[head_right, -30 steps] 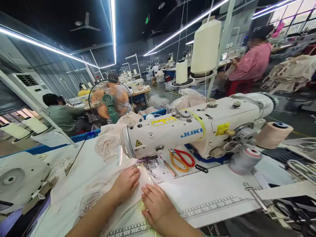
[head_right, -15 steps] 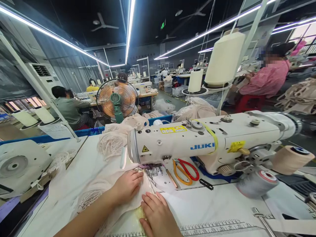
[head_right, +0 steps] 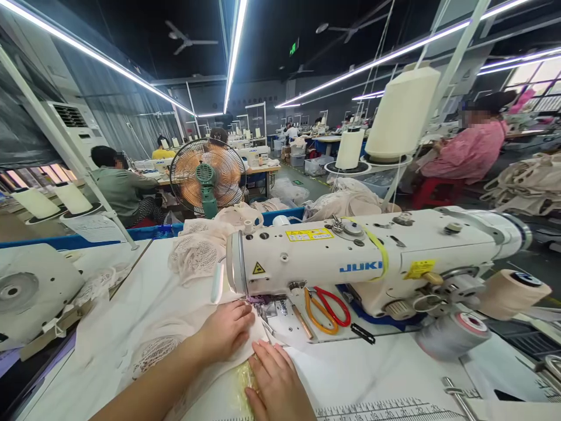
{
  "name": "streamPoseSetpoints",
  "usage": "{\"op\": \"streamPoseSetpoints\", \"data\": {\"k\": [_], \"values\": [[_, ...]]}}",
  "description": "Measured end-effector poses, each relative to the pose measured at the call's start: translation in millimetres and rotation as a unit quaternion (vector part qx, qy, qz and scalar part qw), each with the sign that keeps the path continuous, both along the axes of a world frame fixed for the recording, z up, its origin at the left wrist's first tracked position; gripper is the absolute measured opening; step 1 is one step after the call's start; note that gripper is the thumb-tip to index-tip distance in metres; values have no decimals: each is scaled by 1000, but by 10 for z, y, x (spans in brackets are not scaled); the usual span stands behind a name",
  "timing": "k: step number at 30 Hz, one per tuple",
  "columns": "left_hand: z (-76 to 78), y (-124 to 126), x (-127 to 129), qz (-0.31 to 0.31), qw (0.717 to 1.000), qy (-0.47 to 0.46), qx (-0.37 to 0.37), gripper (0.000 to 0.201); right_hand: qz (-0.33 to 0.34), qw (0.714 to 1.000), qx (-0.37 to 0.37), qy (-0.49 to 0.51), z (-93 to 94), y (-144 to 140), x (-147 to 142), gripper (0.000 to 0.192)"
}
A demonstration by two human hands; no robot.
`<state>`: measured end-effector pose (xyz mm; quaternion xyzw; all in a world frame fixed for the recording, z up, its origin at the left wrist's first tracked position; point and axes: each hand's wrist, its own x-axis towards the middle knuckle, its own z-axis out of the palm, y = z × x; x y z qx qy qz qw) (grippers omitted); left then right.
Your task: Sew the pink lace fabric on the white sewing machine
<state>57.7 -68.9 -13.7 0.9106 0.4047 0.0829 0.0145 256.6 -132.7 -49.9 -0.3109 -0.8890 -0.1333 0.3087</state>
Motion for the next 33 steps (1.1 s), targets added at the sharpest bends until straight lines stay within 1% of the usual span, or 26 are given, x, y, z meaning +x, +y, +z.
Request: {"op": "streamPoseSetpoints", "data": {"k": [5,10,16,21,28,33], "values": [[-16,7,-18,-1,1000,7,-6,45,2,1000,-6,6,-30,26,18,33],[-28,33,-13,-4,1000,12,-9,46,6,999,-42,25,-84,42,29,37],[7,17,-27,-15,999,13,-26,47,25,997,-73,24,-65,41,42,35],[39,30,-36,-18,999,14,-37,46,25,997,-71,31,-87,51,41,35],[-19,44,-31,-19,999,24,-14,47,13,998,-39,41,-105,62,52,31],[-13,54,-34,-22,1000,22,-5,46,18,994,-84,66,-71,54,53,29]]}}
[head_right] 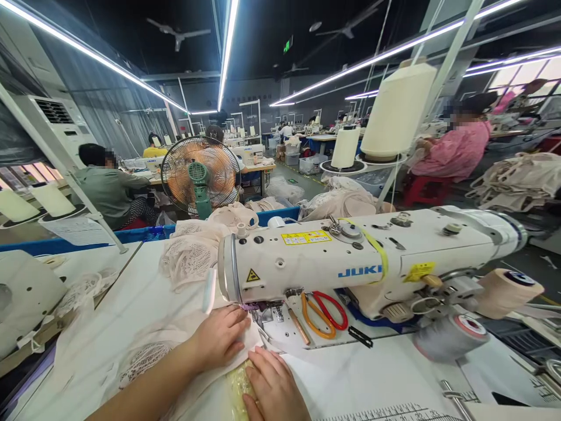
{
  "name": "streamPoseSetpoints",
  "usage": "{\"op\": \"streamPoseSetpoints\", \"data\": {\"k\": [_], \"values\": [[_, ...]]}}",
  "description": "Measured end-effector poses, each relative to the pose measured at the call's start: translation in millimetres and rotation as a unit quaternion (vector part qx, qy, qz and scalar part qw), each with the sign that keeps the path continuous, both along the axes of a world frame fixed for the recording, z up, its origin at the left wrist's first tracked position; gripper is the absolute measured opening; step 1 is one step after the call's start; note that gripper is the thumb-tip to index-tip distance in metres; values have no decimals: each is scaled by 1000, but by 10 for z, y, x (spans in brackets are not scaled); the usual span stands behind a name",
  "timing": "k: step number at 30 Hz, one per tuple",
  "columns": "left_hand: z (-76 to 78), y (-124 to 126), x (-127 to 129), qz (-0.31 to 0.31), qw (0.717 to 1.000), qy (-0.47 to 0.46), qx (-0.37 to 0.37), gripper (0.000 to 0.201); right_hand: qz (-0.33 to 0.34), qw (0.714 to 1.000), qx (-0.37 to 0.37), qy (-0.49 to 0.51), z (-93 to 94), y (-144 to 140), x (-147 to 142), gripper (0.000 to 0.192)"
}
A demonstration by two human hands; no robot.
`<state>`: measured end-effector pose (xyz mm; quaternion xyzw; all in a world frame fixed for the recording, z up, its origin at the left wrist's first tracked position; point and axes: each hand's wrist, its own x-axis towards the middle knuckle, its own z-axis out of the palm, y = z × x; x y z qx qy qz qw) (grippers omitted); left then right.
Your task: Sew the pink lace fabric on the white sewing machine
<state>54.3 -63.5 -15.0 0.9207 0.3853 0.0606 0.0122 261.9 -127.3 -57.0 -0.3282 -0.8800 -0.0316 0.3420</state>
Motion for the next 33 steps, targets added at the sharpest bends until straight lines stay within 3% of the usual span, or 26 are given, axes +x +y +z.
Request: {"op": "streamPoseSetpoints", "data": {"k": [14,27,33], "values": [[50,22,11,2,1000,-20,1,42,-2,1000,-6,-5,-11,3,-6,27],[-37,38,-10,2,1000,-7,1,44,3,999,-50,10,-88,-3,21,27],[13,14,11,13,1000,2,-7,44,16,999,-30,12,-143,14,33,25]]}}
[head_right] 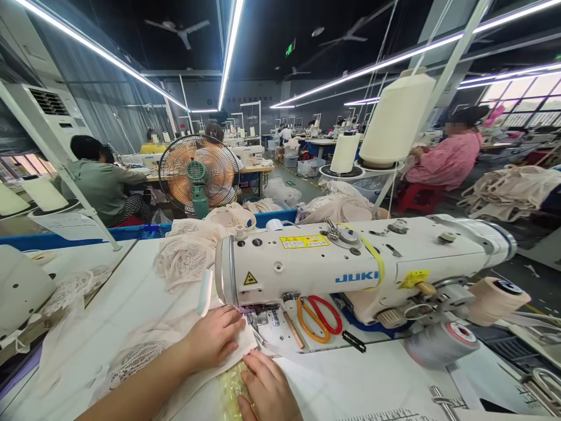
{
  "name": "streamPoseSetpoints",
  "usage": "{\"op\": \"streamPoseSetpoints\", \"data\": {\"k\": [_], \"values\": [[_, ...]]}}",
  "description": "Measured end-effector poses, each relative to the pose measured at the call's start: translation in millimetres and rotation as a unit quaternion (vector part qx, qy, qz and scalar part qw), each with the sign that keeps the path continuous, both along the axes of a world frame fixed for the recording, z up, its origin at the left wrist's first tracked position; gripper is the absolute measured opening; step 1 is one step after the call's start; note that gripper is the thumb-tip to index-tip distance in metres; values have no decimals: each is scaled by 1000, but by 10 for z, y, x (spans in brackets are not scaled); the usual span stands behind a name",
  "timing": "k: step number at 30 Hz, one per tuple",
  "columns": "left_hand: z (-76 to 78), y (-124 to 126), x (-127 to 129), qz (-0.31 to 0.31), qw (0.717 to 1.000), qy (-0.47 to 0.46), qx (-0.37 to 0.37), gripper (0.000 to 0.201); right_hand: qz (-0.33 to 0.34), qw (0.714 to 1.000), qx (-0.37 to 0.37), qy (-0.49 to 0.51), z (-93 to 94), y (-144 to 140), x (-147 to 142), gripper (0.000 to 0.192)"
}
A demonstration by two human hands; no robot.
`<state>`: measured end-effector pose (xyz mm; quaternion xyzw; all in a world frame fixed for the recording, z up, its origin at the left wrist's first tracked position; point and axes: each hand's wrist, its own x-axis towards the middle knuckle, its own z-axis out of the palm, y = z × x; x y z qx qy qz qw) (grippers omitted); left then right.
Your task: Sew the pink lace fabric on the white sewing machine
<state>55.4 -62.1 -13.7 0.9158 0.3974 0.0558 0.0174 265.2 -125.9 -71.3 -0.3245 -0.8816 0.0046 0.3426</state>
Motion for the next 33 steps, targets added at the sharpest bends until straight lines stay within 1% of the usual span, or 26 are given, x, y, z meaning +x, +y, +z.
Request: {"op": "streamPoseSetpoints", "data": {"k": [5,9,16,19,22,25,27,29,31,33], "values": [[44,-3,15,12,1000,10,-12,44,-3,1000,2,-5,-23,-3,1,24],[51,13,18,11,1000,16,-14,43,2,1000,-17,-8,20,-2,3,25],[12,59,-8,1,1000,3,5,42,-2,999,-51,-11,90,-25,8,24],[-21,117,-32,-7,1000,-4,29,41,0,998,-63,-10,102,-27,11,25],[-20,185,-52,-22,998,-3,52,36,-1,997,-72,-7,135,-20,8,25],[33,199,-44,-36,998,0,56,28,-2,998,-62,9,180,-20,-3,23],[80,159,-18,-52,997,0,57,24,1,998,-55,21,201,-23,-14,24],[108,92,15,-90,994,-4,61,25,5,998,-46,34,203,-24,-25,24],[99,28,41,-130,988,-10,82,24,4,998,-37,50,188,-23,-34,24],[55,-8,46,-142,983,-14,114,19,2,997,-35,63,167,-20,-40,23]]}}
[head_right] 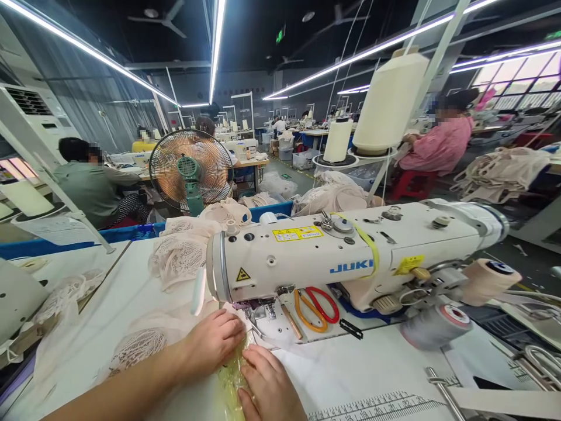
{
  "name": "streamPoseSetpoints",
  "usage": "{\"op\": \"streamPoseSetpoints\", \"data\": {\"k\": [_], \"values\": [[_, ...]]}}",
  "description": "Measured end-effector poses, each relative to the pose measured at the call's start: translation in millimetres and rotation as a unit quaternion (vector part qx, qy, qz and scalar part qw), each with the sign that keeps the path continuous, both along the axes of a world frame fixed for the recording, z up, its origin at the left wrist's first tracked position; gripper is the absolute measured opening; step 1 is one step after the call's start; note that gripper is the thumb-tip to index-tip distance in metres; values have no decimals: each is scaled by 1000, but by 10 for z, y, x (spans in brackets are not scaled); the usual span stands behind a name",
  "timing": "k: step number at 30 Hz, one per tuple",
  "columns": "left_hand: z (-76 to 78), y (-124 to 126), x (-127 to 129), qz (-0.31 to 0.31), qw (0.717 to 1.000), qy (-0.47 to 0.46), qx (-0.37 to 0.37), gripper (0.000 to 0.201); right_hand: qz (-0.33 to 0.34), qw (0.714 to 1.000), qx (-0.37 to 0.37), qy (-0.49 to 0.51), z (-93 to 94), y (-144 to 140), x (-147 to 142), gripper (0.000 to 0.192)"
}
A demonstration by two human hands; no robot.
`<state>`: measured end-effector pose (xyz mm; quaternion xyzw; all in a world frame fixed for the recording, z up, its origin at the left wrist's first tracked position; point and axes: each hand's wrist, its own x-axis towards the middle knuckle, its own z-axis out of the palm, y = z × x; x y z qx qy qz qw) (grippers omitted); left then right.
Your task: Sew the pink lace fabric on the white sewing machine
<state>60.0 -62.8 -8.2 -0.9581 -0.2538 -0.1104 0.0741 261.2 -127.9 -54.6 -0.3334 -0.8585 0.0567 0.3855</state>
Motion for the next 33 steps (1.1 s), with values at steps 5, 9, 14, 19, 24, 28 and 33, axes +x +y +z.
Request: {"op": "streamPoseSetpoints", "data": {"k": [5,9,14,19,24,28,33], "values": [[-126,67,-70,-22,998,-20,57,19,1,1000,-10,-14,-9,-2,8,22],[-145,145,-131,-21,998,-27,62,16,0,1000,-7,-28,14,-3,19,21],[-108,191,-162,-2,999,-10,45,21,-6,999,-20,-41,15,14,15,20],[-46,225,-148,58,998,16,-9,29,2,999,-28,-22,-18,16,9,19],[54,259,-105,139,989,30,-48,33,1,997,-66,-30,-29,12,21,22],[250,127,-67,173,981,71,-54,26,4,997,-68,-21,-37,26,36,21],[254,-447,-256,306,931,177,-97,34,9,999,-40,-14,-196,93,41,21]]}}
